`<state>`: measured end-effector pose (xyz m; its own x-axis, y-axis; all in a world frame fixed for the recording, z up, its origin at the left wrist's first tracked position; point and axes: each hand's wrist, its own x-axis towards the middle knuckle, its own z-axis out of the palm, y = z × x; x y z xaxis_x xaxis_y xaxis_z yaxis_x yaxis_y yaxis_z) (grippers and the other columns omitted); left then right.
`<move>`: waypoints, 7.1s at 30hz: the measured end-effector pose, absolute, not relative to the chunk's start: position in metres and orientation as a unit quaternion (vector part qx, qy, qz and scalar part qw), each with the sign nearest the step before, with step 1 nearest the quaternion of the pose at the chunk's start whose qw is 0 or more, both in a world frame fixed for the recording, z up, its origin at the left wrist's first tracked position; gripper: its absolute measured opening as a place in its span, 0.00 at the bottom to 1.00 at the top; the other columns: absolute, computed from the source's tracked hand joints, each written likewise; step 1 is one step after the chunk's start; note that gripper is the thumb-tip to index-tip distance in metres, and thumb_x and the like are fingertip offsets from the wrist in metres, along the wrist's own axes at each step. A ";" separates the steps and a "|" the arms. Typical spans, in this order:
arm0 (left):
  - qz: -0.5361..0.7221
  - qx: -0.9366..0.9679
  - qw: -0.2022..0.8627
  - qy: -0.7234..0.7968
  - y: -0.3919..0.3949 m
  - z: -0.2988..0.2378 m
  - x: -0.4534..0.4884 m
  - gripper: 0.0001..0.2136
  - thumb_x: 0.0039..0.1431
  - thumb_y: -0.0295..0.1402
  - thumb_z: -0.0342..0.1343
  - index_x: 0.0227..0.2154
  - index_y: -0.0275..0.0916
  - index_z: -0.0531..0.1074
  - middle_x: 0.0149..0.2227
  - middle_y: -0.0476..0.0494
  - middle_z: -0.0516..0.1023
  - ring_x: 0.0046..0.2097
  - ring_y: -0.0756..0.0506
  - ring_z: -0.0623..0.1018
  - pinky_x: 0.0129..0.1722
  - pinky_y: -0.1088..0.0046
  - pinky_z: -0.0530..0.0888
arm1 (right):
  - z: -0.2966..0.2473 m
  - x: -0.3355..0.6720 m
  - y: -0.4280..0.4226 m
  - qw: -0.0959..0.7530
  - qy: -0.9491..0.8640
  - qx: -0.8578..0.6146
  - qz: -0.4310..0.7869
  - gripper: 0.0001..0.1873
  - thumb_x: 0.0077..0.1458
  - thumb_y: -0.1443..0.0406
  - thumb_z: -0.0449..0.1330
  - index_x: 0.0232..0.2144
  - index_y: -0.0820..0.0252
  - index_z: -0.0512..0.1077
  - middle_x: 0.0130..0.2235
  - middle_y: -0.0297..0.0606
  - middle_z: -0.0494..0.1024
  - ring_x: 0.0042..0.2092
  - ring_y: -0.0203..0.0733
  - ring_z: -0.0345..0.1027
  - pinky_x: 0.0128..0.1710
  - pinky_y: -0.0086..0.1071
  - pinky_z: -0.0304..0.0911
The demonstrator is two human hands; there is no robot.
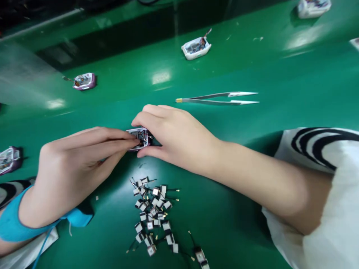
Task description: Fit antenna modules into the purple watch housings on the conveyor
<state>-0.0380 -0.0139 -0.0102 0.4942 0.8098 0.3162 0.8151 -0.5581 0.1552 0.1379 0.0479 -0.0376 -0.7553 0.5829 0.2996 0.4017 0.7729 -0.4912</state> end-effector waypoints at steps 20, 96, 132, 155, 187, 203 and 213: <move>-0.145 -0.871 0.056 -0.465 -0.015 -0.010 -0.035 0.06 0.55 0.26 0.51 0.32 0.38 0.73 0.33 0.50 0.75 0.33 0.50 0.74 0.28 0.75 0.69 | -0.037 0.137 0.048 0.206 -0.920 -0.280 0.179 0.20 0.45 0.58 0.62 0.39 0.61 0.66 0.37 0.34 0.70 0.36 0.36 0.65 0.29 0.29 0.59; -0.134 -0.877 0.051 -0.459 -0.013 -0.018 -0.037 0.12 0.57 0.26 0.43 0.25 0.38 0.70 0.29 0.47 0.71 0.31 0.49 0.70 0.27 0.75 0.68 | -0.019 0.142 0.026 0.324 -0.893 -0.302 0.083 0.06 0.50 0.66 0.58 0.23 0.61 0.68 0.28 0.30 0.77 0.31 0.28 0.71 0.27 0.19 0.65; -0.138 -0.879 0.030 -0.455 -0.012 -0.022 -0.037 0.12 0.59 0.26 0.42 0.27 0.37 0.70 0.28 0.47 0.69 0.30 0.49 0.67 0.29 0.74 0.66 | -0.040 0.136 0.027 0.426 -0.868 -0.241 0.089 0.16 0.43 0.74 0.61 0.20 0.58 0.55 0.23 0.29 0.70 0.29 0.34 0.70 0.21 0.25 0.61; -0.142 -0.862 0.014 -0.486 -0.016 -0.023 -0.037 0.09 0.59 0.29 0.45 0.36 0.36 0.70 0.31 0.45 0.70 0.35 0.47 0.69 0.35 0.71 0.68 | -0.037 0.141 0.034 0.527 -0.751 -0.278 0.285 0.05 0.54 0.70 0.51 0.31 0.57 0.56 0.32 0.31 0.66 0.30 0.30 0.68 0.30 0.28 0.66; -0.326 -0.775 -0.301 -0.450 -0.020 -0.029 -0.046 0.31 0.46 0.29 0.60 0.53 0.41 0.53 0.42 0.46 0.73 0.39 0.50 0.75 0.43 0.74 0.73 | -0.007 0.123 0.003 0.239 -0.924 -0.213 -0.211 0.10 0.48 0.76 0.50 0.22 0.64 0.68 0.22 0.38 0.66 0.26 0.38 0.56 0.24 0.30 0.53; -0.351 -0.752 -0.262 -0.493 -0.028 -0.024 -0.039 0.29 0.43 0.29 0.62 0.48 0.42 0.55 0.40 0.49 0.74 0.39 0.50 0.75 0.43 0.72 0.73 | -0.017 0.128 0.006 0.278 -0.925 -0.240 -0.093 0.11 0.53 0.75 0.47 0.31 0.66 0.69 0.30 0.41 0.74 0.31 0.37 0.62 0.27 0.30 0.60; -0.405 -0.726 -0.289 -0.474 -0.029 -0.024 -0.040 0.28 0.42 0.30 0.63 0.46 0.41 0.58 0.39 0.49 0.75 0.38 0.51 0.76 0.42 0.76 0.73 | -0.019 0.125 0.016 0.372 -0.883 -0.264 0.108 0.02 0.51 0.71 0.56 0.28 0.61 0.69 0.30 0.36 0.71 0.34 0.34 0.65 0.33 0.31 0.63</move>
<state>-0.0395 -0.0287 -0.0236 0.2222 0.9226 0.3152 0.4548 -0.3841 0.8035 0.1245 0.0160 -0.0188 -0.5837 0.5472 0.5999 0.3869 0.8370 -0.3870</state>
